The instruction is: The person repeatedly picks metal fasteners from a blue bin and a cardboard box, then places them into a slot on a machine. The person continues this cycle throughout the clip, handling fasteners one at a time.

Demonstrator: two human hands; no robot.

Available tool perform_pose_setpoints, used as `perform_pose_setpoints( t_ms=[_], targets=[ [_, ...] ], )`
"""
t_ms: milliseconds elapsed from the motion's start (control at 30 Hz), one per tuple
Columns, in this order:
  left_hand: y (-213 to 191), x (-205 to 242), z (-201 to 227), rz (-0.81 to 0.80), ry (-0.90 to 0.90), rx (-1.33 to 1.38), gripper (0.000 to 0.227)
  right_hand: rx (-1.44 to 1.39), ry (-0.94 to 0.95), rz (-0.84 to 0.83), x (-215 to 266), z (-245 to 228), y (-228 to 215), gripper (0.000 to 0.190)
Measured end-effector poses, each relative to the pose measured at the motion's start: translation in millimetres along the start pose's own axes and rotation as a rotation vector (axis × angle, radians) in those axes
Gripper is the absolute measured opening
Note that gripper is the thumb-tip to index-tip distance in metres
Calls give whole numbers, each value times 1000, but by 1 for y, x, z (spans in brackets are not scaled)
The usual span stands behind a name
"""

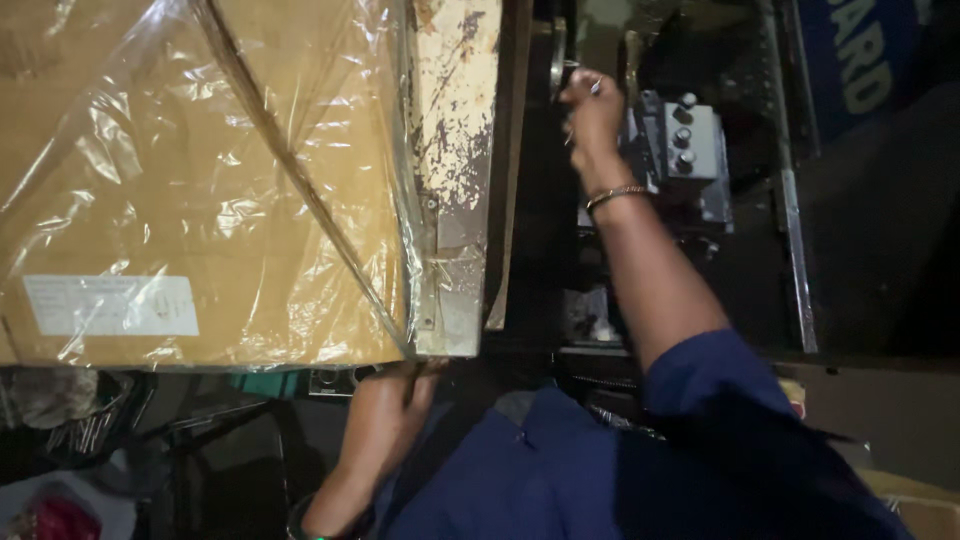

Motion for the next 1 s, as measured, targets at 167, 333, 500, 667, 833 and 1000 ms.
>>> perform_pose_setpoints(
  t_ms=[167, 333, 500, 667, 833, 1000],
  targets=[
    [0, -9, 14, 60, 179, 117, 24, 82, -178, -202, 62, 74, -41, 15],
    [23, -24, 18, -157, 8, 183, 28, -259, 143, -252, 113, 155, -101, 38],
    [36, -39, 17, -296, 202, 178, 31, -192, 48, -145, 216, 133, -147, 41],
    [45, -70, 19, -490, 333, 291, 32, 955, -129, 14, 314, 59, -153, 30],
    [57, -99, 43, -447, 526, 59, 38, 1197, -42, 278, 370, 42, -151, 17],
    [83, -122, 87, -535, 544, 165, 42, 859, 342, 378, 384, 75, -176, 23]
  ],
)
Point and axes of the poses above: each hand's wrist, its own x-axis away from the middle knuckle, its own y-axis out of the palm, z = x × y, the point moved 2 cm from there along -x, towards the middle knuckle, and after that the axes turned 4 degrees about -x, right-handed, at the moved point
